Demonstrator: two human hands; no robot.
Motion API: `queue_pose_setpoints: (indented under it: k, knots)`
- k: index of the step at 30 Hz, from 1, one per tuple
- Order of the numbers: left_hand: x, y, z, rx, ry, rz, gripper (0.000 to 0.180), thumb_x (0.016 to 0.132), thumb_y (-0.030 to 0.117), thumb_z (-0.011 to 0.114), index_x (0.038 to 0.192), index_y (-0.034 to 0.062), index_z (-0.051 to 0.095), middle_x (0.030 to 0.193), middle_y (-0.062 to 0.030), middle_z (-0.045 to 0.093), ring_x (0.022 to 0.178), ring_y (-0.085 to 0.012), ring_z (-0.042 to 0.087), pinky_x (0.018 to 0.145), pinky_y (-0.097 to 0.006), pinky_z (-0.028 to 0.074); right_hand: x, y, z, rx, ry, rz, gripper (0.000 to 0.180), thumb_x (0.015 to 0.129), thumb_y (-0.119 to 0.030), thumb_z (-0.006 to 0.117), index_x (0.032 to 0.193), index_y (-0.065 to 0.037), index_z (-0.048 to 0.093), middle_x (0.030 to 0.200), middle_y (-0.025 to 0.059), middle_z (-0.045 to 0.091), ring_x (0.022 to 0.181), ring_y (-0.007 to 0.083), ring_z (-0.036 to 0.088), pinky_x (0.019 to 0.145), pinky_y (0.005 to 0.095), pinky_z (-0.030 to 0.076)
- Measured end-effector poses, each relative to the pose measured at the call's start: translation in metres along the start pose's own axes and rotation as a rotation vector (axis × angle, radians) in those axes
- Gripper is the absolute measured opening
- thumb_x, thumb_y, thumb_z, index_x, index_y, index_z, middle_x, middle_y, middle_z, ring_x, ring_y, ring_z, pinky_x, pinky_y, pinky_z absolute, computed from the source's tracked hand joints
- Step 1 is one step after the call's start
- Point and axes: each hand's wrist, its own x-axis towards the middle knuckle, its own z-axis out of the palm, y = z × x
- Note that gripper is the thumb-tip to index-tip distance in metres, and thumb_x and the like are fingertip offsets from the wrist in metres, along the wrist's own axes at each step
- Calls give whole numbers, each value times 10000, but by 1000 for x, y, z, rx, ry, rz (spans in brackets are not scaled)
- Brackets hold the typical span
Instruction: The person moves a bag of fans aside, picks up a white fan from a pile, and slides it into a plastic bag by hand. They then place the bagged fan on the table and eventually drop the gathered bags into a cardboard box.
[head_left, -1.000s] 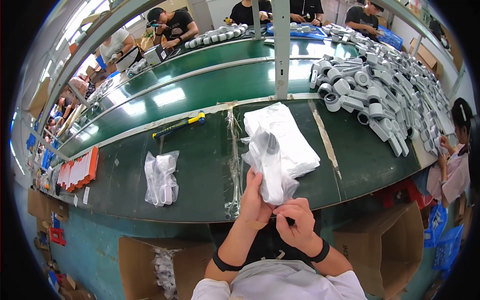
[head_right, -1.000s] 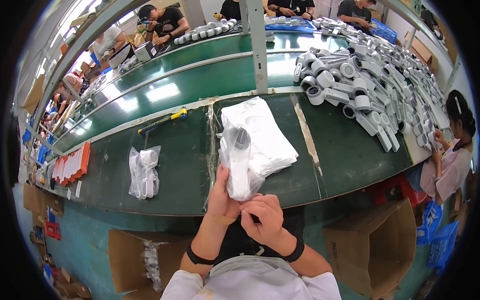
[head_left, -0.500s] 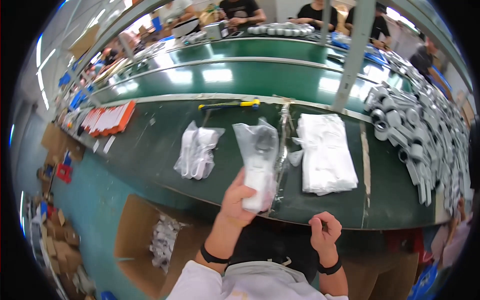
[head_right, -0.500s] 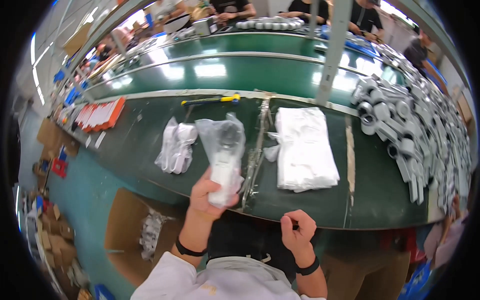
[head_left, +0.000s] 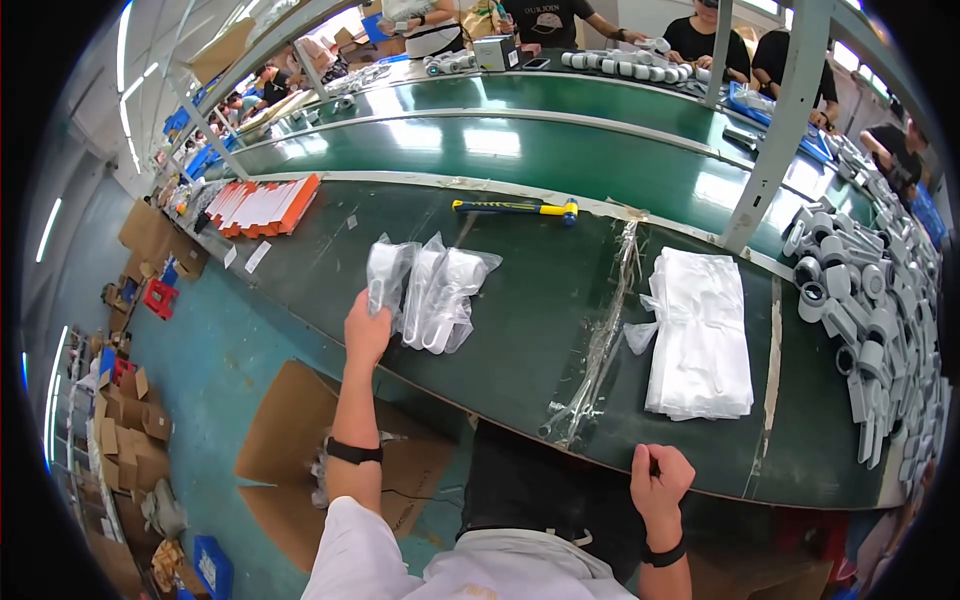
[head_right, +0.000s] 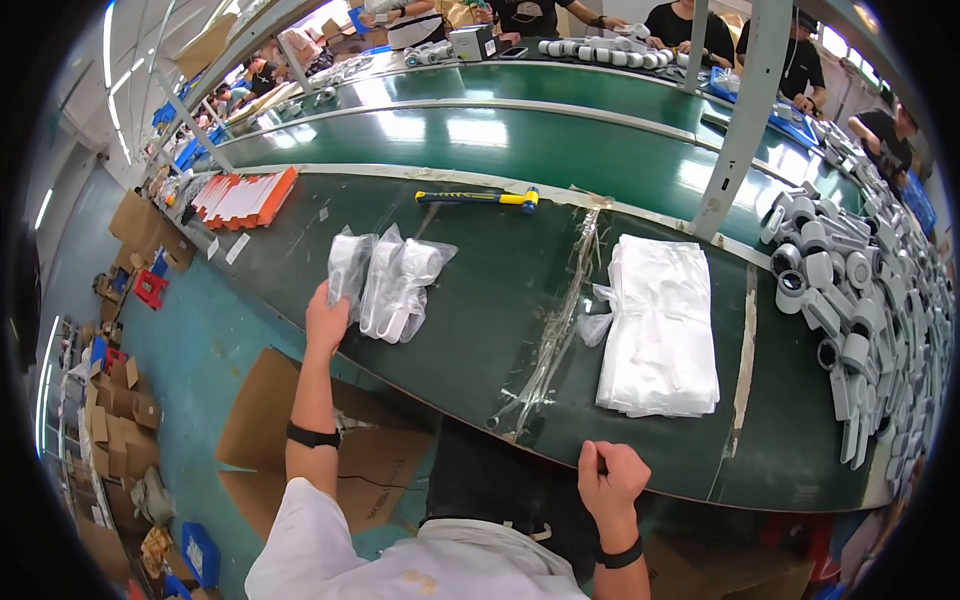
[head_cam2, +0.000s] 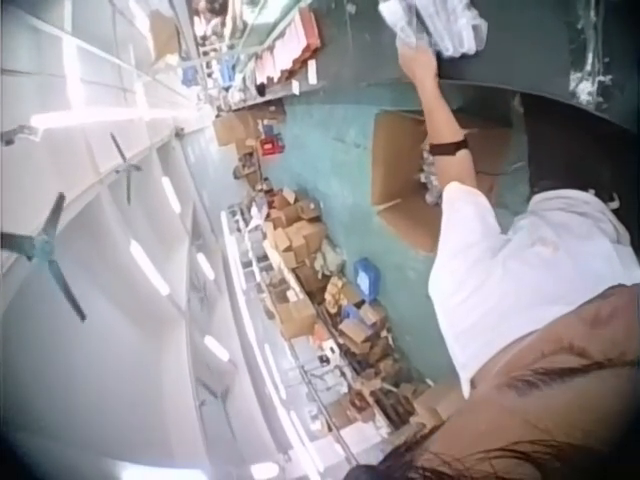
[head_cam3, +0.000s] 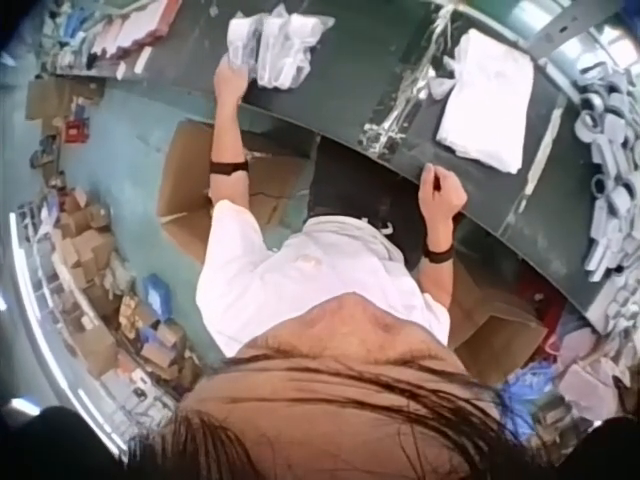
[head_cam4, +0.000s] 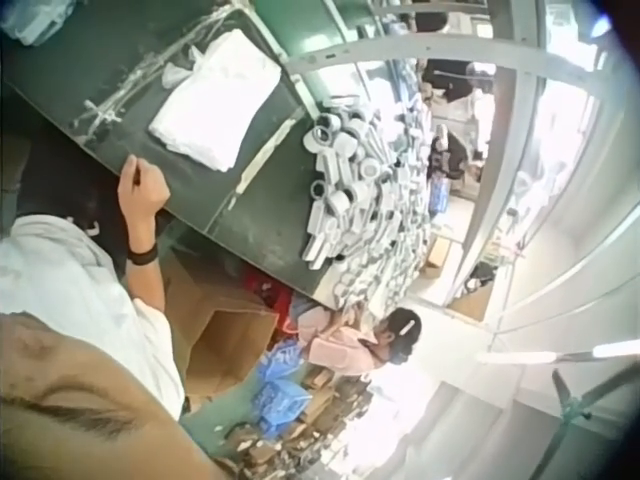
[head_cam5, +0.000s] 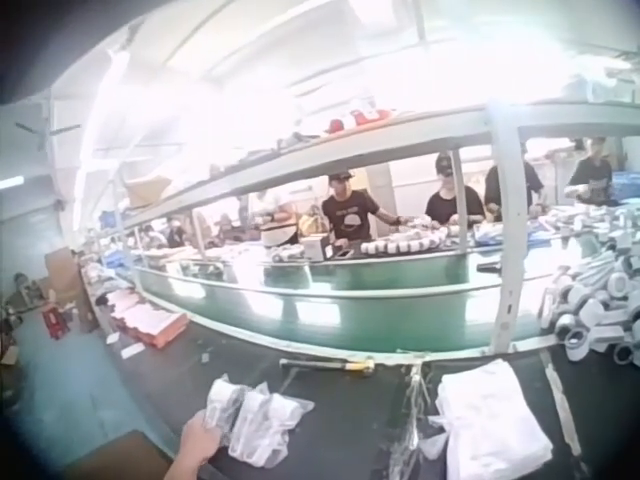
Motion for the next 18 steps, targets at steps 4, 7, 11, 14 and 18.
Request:
queue_pose_setpoints:
  k: [4, 7, 11, 14, 18]
  knots:
    - [2, 21, 9, 189, -101, -28, 458, 850, 342, 582, 1195, 43, 623, 1072, -257, 658, 1036, -434, 612, 882, -466, 481, 0, 3, -3, -8, 23, -26, 131, 812, -32, 712, 731, -22, 609, 600, 89, 542, 483, 212, 509, 470, 305, 389]
    - [3, 28, 3, 243, -132, 20, 460, 854, 379, 597, 1140, 22, 649, 1083, -246, 658, 1027, -423, 618, 880, -459, 487, 1, 5, -1, -45, 46, -44, 127, 783, -29, 727, 729, -53, 615, 600, 71, 560, 487, 222, 528, 464, 316, 410]
    - [-25, 68, 0, 173, 174, 402, 425, 849, 222, 658, 1202, -10, 615, 1316, -217, 553, 1217, -382, 509, 1046, -447, 380, 7, 1, 2, -80, 88, -84, 122, 756, -28, 743, 714, -60, 634, 581, 67, 563, 484, 221, 549, 451, 317, 416]
    - [-77, 144, 9, -149, -7, 630, 384, 812, 136, 687, 1167, 6, 618, 1321, -178, 557, 1230, -351, 512, 1062, -430, 371, 10, 1, -1, -20, 67, -59, 105, 766, -43, 749, 728, -56, 652, 595, 77, 576, 482, 200, 546, 453, 293, 418]
    - [-143, 224, 71, -418, -494, 918, 362, 734, 11, 734, 1085, 22, 647, 1164, -133, 654, 1091, -306, 615, 943, -364, 480, 10, -3, -23, 283, -13, 236, 53, 807, -45, 730, 800, -30, 680, 653, 61, 618, 517, 94, 532, 473, 249, 418]
